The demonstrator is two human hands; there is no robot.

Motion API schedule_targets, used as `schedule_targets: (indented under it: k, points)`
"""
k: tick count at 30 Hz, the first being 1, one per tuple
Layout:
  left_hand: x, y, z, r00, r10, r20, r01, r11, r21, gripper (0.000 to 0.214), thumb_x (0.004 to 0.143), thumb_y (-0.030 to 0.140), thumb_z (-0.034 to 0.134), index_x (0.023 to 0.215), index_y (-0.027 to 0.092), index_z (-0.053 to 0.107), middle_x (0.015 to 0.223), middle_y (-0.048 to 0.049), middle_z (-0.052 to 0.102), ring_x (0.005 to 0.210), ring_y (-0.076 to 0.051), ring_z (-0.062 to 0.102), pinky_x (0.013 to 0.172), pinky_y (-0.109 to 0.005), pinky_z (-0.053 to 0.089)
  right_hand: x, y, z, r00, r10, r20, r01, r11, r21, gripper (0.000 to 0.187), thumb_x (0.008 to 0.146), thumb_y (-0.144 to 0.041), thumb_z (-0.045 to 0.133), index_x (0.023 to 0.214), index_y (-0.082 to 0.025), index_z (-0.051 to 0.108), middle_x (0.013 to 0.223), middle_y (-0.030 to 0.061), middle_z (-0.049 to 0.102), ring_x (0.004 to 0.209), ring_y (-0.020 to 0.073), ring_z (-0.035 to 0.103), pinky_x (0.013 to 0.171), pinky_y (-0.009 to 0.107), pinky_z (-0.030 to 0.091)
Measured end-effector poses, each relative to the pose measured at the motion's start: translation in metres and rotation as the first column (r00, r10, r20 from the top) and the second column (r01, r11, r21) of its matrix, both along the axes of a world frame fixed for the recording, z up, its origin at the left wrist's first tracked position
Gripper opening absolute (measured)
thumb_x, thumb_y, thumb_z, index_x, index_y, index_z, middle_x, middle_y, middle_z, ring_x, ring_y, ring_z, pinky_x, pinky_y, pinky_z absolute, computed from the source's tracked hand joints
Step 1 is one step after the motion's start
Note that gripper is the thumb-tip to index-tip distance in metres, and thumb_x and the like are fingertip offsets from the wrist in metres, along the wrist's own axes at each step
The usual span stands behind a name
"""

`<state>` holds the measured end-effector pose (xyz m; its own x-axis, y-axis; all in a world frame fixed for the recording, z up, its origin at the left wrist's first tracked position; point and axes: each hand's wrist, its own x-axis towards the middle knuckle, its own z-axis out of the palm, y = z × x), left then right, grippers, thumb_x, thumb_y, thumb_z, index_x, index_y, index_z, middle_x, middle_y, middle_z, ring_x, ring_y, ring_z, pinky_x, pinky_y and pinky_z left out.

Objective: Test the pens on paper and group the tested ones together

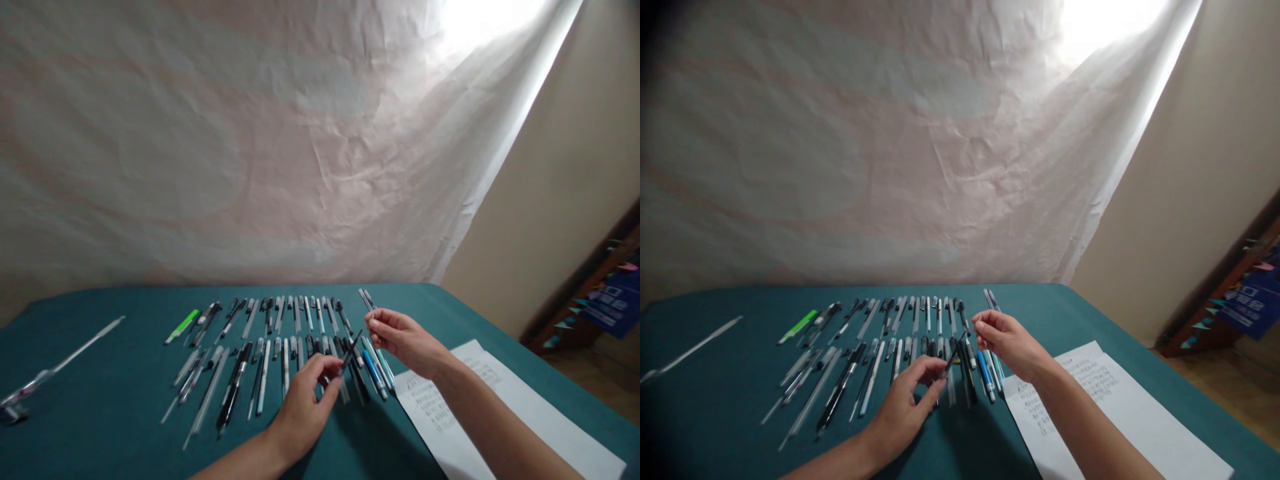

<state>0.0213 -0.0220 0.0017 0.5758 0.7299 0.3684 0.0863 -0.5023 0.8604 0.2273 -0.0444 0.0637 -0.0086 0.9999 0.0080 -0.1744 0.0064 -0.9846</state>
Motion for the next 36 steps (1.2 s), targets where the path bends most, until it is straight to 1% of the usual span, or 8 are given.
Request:
schedule_targets:
  k: [10,17,25,28,29,32,34,36]
  points:
    - [0.0,0.0,0.001,1.0,0.005,0.005,-0.005,1.0,0.007,0.018,0.084,0.02,0.047,0.1,0.02,0.056,0.09,-0.0029,0.058,0.081,-0.015,0.055,0.074,-0.025,0.043,-0.009,-0.007,0.013,0.955,-0.117,0.273,0.061,0.977,0.206,0.023,0.079,-0.035,0.058,0.088,-0.014,0.061,0.066,-0.0007,0.055,0.056,0.0073,0.047,0.053,0.02,0.037]
    - [0.0,0.0,0.003,1.0,0.003,-0.004,-0.003,1.0,-0.001,0.019,0.084,0.019,0.047,0.1,0.02,0.056,0.09,-0.0029,0.058,0.081,-0.015,0.055,0.073,-0.025,0.043,-0.011,-0.01,0.013,0.894,-0.125,0.431,0.033,0.976,0.215,0.023,0.08,-0.036,0.056,0.087,-0.014,0.061,0.064,-0.0005,0.054,0.058,0.0087,0.048,0.054,0.021,0.039]
    - [-0.001,-0.001,0.003,1.0,-0.002,-0.01,0.002,1.0,0.001,0.019,0.084,0.02,0.047,0.1,0.02,0.056,0.09,-0.0029,0.058,0.082,-0.015,0.055,0.074,-0.025,0.043,-0.001,-0.007,0.007,0.821,-0.003,0.572,-0.094,0.986,0.14,0.027,0.078,-0.036,0.056,0.093,-0.014,0.061,0.071,0.0016,0.058,0.06,0.0103,0.051,0.056,0.021,0.041]
    - [-0.001,-0.001,0.003,1.0,-0.001,-0.014,0.001,1.0,0.0,0.019,0.084,0.02,0.047,0.1,0.019,0.056,0.09,-0.0033,0.058,0.082,-0.015,0.055,0.075,-0.026,0.043,0.025,0.008,-0.01,0.715,-0.11,0.691,0.003,0.988,0.155,0.03,0.077,-0.037,0.054,0.096,-0.014,0.062,0.069,0.0026,0.061,0.059,0.0123,0.052,0.055,0.022,0.041]
    - [-0.001,-0.001,0.003,1.0,0.001,-0.013,-0.001,1.0,0.0,0.019,0.084,0.02,0.047,0.1,0.019,0.056,0.09,-0.0035,0.058,0.082,-0.016,0.055,0.075,-0.026,0.043,0.035,0.014,-0.019,0.641,-0.183,0.745,0.067,0.981,0.183,0.03,0.077,-0.037,0.053,0.093,-0.014,0.063,0.068,0.0031,0.061,0.058,0.013,0.053,0.054,0.023,0.041]
    - [-0.001,-0.001,0.003,1.0,0.004,-0.014,-0.004,1.0,0.0,0.018,0.084,0.02,0.046,0.099,0.02,0.056,0.09,-0.0036,0.058,0.082,-0.016,0.055,0.075,-0.027,0.043,0.062,0.03,-0.047,0.335,-0.346,0.876,0.198,0.935,0.294,0.025,0.076,-0.035,0.05,0.082,-0.016,0.067,0.07,0.0048,0.065,0.063,0.0163,0.057,0.06,0.025,0.04]
    - [-0.001,-0.001,0.003,1.0,0.004,-0.014,-0.004,1.0,0.0,0.017,0.084,0.021,0.046,0.098,0.02,0.056,0.09,-0.0034,0.058,0.082,-0.016,0.055,0.075,-0.027,0.043,0.072,0.036,-0.065,0.265,-0.367,0.892,0.223,0.923,0.313,0.023,0.074,-0.034,0.052,0.077,-0.017,0.067,0.073,0.0062,0.066,0.067,0.0184,0.058,0.062,0.026,0.04]
    - [-0.001,-0.001,0.004,1.0,0.005,-0.012,-0.005,1.0,0.004,0.017,0.084,0.021,0.046,0.098,0.02,0.056,0.09,-0.0035,0.058,0.082,-0.016,0.055,0.075,-0.027,0.043,0.075,0.039,-0.078,0.257,-0.365,0.895,0.237,0.921,0.308,0.02,0.071,-0.034,0.056,0.077,-0.018,0.067,0.074,0.0066,0.067,0.066,0.019,0.059,0.061,0.025,0.039]
